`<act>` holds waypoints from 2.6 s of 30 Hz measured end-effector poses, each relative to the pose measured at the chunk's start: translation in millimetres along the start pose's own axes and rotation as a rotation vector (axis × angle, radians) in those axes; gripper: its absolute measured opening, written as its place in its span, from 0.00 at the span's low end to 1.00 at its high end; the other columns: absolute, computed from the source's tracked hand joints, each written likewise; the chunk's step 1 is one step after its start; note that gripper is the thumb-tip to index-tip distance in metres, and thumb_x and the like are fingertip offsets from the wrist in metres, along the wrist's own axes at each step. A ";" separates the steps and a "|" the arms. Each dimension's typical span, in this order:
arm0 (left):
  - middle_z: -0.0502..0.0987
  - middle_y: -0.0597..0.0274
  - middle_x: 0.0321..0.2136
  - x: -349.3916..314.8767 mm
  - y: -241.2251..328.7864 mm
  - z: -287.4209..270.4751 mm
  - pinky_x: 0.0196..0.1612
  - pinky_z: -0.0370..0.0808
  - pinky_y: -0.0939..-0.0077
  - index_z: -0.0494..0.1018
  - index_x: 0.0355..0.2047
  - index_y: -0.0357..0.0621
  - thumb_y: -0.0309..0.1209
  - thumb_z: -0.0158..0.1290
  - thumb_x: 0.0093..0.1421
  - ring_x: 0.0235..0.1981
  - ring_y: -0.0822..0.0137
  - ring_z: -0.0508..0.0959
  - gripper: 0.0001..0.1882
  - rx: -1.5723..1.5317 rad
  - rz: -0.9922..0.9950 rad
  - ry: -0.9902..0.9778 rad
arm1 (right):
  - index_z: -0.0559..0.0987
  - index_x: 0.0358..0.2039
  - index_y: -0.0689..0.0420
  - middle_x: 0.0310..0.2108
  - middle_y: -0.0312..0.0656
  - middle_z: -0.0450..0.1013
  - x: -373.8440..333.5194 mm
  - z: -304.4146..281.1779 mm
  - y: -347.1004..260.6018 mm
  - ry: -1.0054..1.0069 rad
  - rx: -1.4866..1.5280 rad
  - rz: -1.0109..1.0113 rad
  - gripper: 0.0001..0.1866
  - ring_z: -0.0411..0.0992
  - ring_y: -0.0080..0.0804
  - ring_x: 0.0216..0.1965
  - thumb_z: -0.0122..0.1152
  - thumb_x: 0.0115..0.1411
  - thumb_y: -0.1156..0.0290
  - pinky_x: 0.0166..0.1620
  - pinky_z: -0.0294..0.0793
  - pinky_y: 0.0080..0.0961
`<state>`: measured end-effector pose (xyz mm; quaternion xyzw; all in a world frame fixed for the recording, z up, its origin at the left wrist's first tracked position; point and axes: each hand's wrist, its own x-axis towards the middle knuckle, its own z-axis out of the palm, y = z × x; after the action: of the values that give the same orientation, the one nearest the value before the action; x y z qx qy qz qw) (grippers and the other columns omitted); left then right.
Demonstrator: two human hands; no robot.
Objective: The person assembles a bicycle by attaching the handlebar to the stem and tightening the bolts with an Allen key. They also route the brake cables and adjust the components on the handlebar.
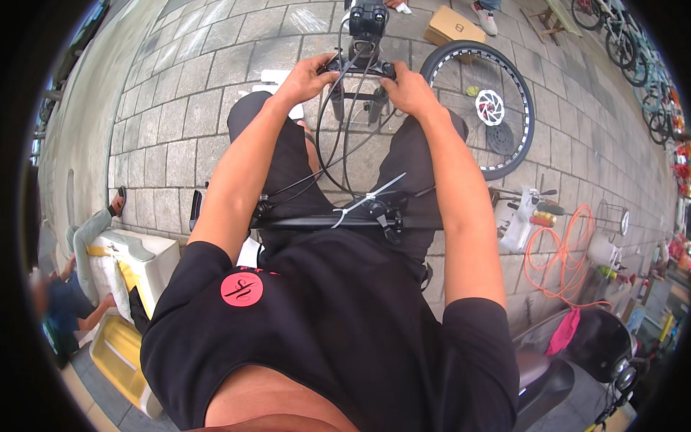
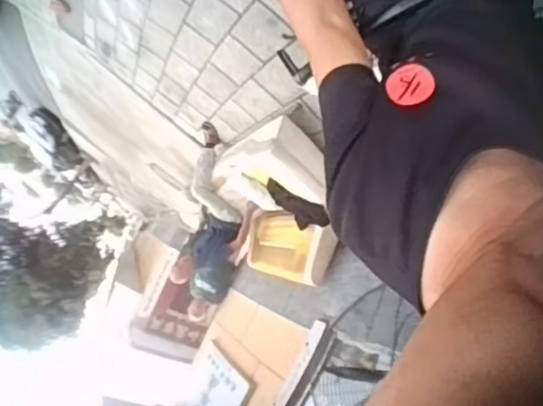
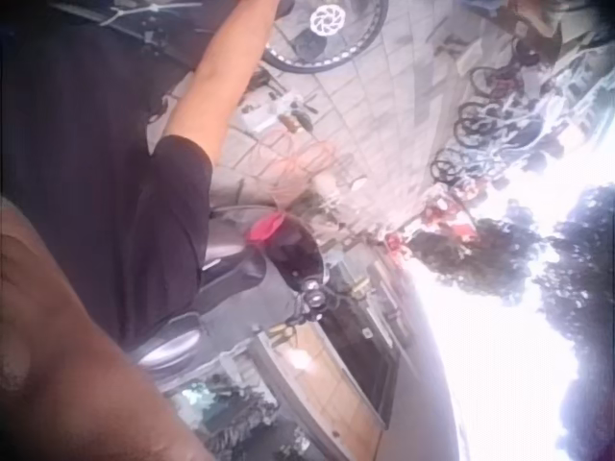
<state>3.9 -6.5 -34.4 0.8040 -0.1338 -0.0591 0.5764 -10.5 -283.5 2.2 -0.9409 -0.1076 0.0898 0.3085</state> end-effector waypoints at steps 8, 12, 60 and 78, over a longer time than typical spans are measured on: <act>0.84 0.57 0.36 -4.6 4.1 -1.6 0.44 0.78 0.73 0.74 0.60 0.36 0.29 0.62 0.64 0.35 0.72 0.81 0.25 0.039 -0.011 0.007 | 0.68 0.62 0.67 0.44 0.68 0.78 1.4 2.3 0.8 0.008 -0.003 -0.044 0.31 0.75 0.65 0.52 0.58 0.67 0.57 0.56 0.74 0.48; 0.84 0.56 0.37 -4.9 3.6 -3.7 0.44 0.78 0.72 0.74 0.60 0.37 0.29 0.62 0.64 0.36 0.71 0.82 0.24 0.055 -0.035 -0.003 | 0.68 0.62 0.67 0.45 0.68 0.78 3.3 5.4 1.8 0.008 0.001 -0.044 0.31 0.75 0.65 0.52 0.58 0.67 0.57 0.56 0.73 0.48; 0.82 0.40 0.32 32.7 28.7 38.6 0.40 0.80 0.50 0.77 0.36 0.40 0.43 0.60 0.51 0.38 0.41 0.83 0.19 0.673 -0.022 0.070 | 0.77 0.21 0.57 0.20 0.45 0.77 -49.2 -55.9 -286.3 0.304 -0.179 -0.828 0.12 0.79 0.45 0.23 0.61 0.57 0.63 0.27 0.78 0.44; 0.81 0.41 0.25 31.2 26.6 33.2 0.35 0.79 0.50 0.82 0.24 0.40 0.33 0.55 0.51 0.32 0.38 0.83 0.10 0.700 -0.054 0.140 | 0.85 0.29 0.58 0.29 0.49 0.83 -39.4 -45.4 -297.1 0.102 -0.313 -0.491 0.09 0.84 0.43 0.32 0.63 0.53 0.66 0.35 0.84 0.38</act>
<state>21.5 -53.6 -18.3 0.9580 -0.0850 0.0305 0.2720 -81.3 -85.4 220.4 -0.9261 -0.3291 -0.0528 0.1770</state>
